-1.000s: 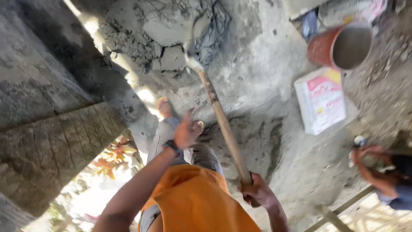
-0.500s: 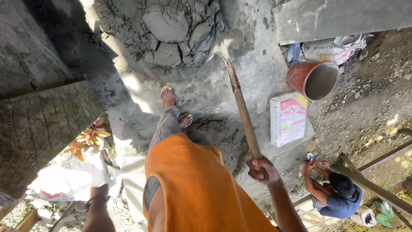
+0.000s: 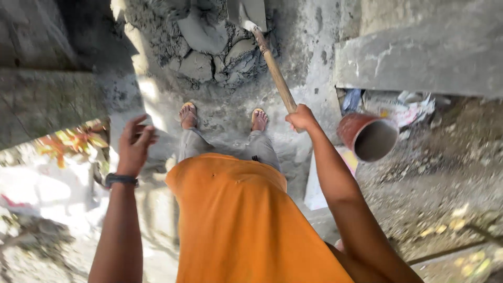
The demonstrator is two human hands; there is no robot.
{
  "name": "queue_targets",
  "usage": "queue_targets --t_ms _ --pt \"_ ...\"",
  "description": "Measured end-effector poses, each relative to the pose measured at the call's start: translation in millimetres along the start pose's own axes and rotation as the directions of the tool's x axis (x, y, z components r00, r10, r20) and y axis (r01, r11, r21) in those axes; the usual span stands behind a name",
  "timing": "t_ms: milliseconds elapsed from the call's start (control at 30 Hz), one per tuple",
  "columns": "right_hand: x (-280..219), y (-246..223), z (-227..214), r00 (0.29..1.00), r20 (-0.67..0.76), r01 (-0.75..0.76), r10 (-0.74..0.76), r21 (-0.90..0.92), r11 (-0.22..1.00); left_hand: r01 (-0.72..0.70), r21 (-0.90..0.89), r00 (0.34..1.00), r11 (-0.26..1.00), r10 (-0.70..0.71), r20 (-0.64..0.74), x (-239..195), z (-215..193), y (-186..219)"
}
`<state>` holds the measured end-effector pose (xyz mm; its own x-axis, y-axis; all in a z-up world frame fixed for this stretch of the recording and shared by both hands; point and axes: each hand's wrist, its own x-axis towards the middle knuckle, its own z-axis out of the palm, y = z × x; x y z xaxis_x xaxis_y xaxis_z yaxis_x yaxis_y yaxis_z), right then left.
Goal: Mixing cement and sand on the ground using a shovel
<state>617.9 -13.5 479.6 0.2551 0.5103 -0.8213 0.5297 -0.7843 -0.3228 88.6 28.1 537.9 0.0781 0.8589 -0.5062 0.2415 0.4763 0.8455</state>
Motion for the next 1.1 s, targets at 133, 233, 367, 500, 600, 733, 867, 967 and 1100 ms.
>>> queue_targets --t_ms 133,233,367,500,600,733,867,967,1100 --pt "56 98 -2 0.994 -0.029 -0.104 0.101 -0.359 0.928 0.163 0.053 0.924 0.985 -0.134 -0.357 -118 12 -125" --pt "28 132 -26 0.988 -0.026 -0.151 0.155 -0.436 0.887 0.658 0.068 0.691 0.75 -0.565 -0.451 -229 47 -216" --pt "-8 168 -68 0.983 -0.005 -0.167 0.185 -0.457 0.874 0.814 0.472 0.477 0.338 -0.853 -0.212 -344 133 -247" --pt "-74 173 -115 0.981 0.076 -0.161 0.176 -0.177 0.971 0.894 -0.05 0.422 0.446 -0.873 -0.247 -367 207 -244" --pt "-147 156 -162 0.982 0.143 -0.164 0.126 0.291 0.943 0.721 -0.491 0.464 0.489 -0.867 -0.181 -324 227 -248" --pt "-151 228 -185 0.912 0.372 -0.361 0.17 0.535 0.764 -0.017 0.902 0.994 0.43 -0.089 0.061 -280 238 -265" --pt "-151 262 -185 0.771 0.636 -0.576 -0.039 0.722 0.382 0.525 -0.357 0.731 0.773 -0.624 -0.276 -248 228 -184" --pt "-146 248 -170 0.775 0.624 -0.562 -0.101 0.753 0.342 0.513 -0.25 0.751 0.821 -0.57 -0.332 -243 217 -170" --pt "-127 190 -161 0.898 0.438 -0.319 -0.032 0.702 0.637 0.48 -0.266 0.74 0.836 -0.549 -0.388 -249 207 -167"
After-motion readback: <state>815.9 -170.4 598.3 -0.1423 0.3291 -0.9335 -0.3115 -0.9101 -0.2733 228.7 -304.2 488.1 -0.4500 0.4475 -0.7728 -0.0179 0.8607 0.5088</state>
